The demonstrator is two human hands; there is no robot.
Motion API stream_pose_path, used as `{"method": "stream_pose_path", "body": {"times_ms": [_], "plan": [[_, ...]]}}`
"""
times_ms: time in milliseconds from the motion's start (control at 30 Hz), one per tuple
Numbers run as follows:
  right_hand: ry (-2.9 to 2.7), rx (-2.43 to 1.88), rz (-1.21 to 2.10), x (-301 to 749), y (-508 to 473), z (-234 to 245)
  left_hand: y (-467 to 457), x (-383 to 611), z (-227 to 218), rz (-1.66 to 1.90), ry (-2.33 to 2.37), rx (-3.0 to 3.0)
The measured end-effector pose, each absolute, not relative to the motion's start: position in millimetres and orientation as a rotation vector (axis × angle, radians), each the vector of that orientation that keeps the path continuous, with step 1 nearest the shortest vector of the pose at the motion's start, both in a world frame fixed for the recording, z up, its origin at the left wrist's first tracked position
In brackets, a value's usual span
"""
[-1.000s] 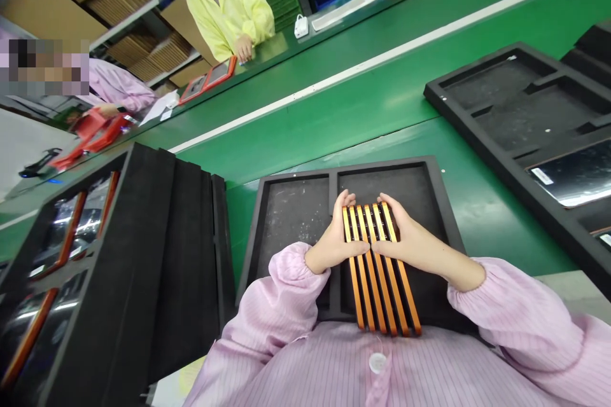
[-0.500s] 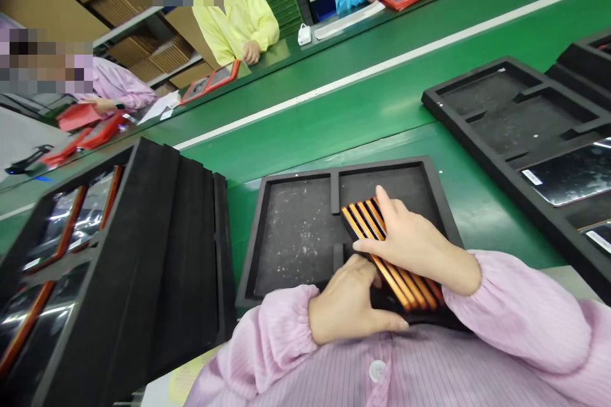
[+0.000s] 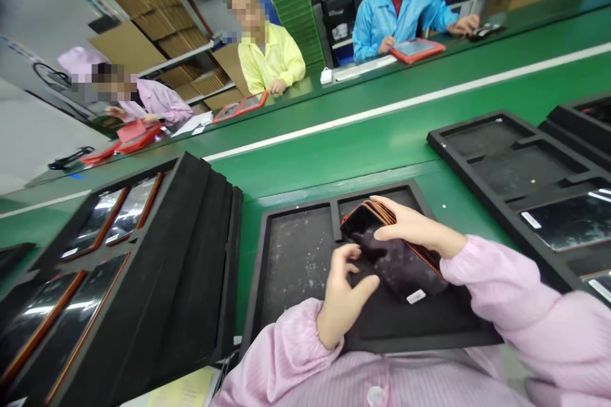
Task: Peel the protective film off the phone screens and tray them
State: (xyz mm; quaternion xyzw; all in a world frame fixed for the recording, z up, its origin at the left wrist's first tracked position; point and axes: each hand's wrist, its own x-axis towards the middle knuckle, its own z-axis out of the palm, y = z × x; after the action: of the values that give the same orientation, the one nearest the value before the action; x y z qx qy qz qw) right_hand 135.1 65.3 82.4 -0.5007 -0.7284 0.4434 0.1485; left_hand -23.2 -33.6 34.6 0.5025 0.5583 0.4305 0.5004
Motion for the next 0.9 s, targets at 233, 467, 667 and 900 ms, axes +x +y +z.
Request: {"method": "stream_pose_path", "body": {"times_ms": [233, 467, 667, 900], "plan": [[-1.204, -1.234, 1.626, 120, 4, 83, -29, -16, 69, 1.081, 0.638, 0.573], [-1.226, -1.191, 1.527, 135, -22, 54, -52, -11, 66, 1.059, 0.656, 0.555], [-1.907, -1.199, 1.033, 161, 21, 111, -55, -4, 58, 1.081, 0.521, 0.657], [-2.33, -0.621, 0.104, 146, 21, 140, -61, -6, 66, 1.068, 0.61, 0.642]]}}
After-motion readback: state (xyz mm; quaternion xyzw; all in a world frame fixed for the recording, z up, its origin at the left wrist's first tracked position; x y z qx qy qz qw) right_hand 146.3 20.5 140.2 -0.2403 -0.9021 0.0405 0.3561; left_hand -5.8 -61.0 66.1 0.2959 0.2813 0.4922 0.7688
